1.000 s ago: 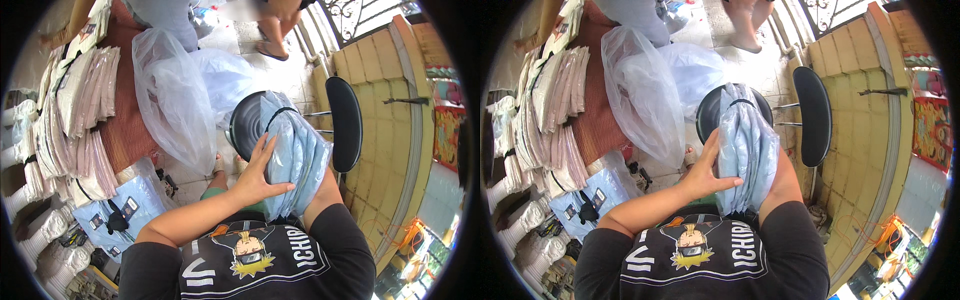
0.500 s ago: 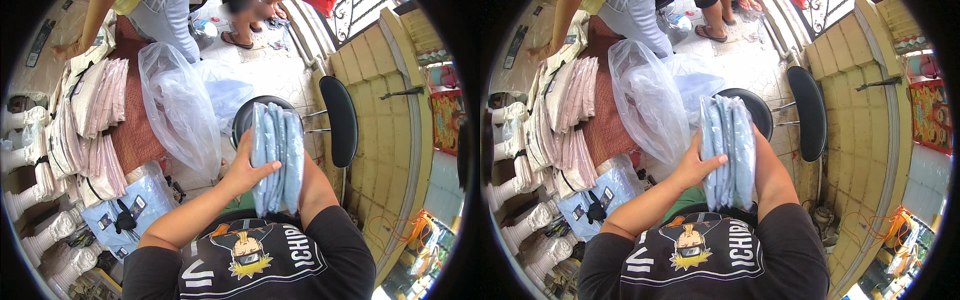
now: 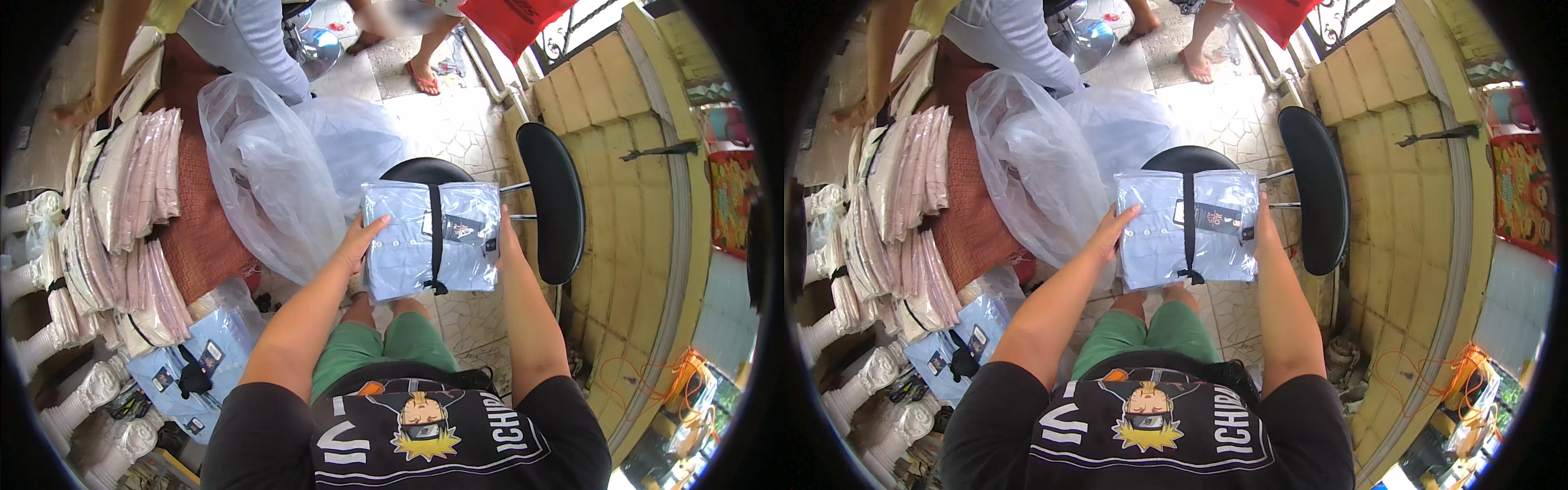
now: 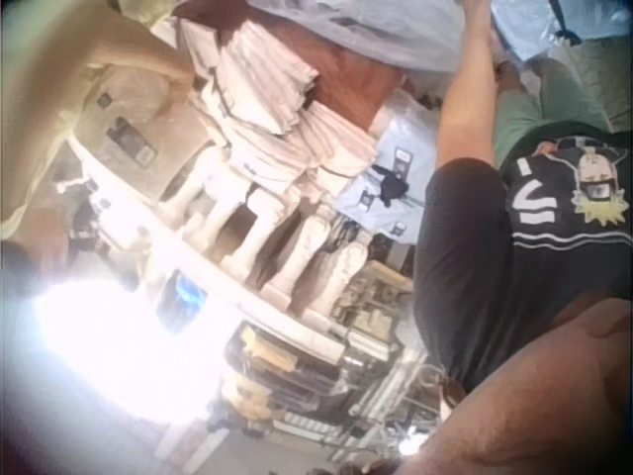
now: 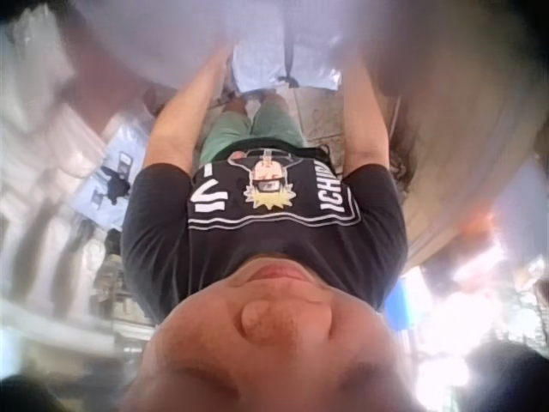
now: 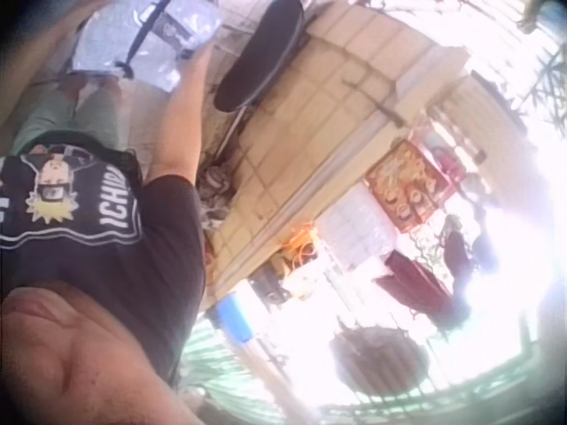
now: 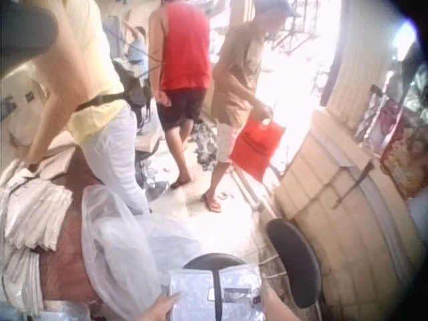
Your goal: The person organizes and packs folded shirts into plastic bags, securing them with black straps and placing them into a larger plastic bag.
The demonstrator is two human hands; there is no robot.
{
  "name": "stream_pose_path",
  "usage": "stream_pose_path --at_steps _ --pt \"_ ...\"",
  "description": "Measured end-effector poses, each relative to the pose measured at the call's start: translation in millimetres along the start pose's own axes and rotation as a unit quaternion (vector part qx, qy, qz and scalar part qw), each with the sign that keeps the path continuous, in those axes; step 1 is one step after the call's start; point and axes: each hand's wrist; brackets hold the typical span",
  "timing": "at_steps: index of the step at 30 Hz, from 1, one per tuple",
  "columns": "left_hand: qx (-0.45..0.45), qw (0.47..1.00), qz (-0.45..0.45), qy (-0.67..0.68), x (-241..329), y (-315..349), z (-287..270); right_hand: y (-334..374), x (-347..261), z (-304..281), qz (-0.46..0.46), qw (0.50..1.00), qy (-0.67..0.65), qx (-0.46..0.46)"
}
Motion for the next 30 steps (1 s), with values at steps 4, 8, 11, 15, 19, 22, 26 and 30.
stream_pose_path --at_steps 4,8,11,15,19,22,26,30 --pt "0.081 0.985 0.039 -0.147 -59 -69 -27 -72 68 -55 0.095 0.973 0.204 0.053" --pt "0.050 0.971 0.117 -0.203 -65 -61 -27 -79 82 -53 0.064 0.994 0.084 0.001" --pt "0.054 0.977 0.095 -0.183 -58 -44 -16 -72 77 -48 -0.056 0.990 0.123 0.035" --pt "0.085 0.987 0.054 -0.123 -63 -38 -13 -55 70 -29 -0.008 0.993 0.121 0.010" --pt "0.086 0.970 0.116 -0.197 -63 -46 -17 -66 85 -40 0.024 0.995 0.094 0.000" --pt "0.121 0.935 0.151 -0.298 -71 -60 -20 -80 80 -60 0.056 0.996 0.069 -0.008" --pt "0.252 0.847 0.132 -0.449 -65 -37 -30 -96 76 -69 -0.155 0.921 0.352 -0.060" --pt "0.124 0.855 0.090 -0.496 -64 37 -54 -68 57 -5 -0.456 0.589 0.666 -0.032"
Point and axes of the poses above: each hand's wrist, its own y-axis away from the middle knuckle, its own z-axis out of the palm, x = y × z, and after that the axes turned 9 degrees about -z, right-handed
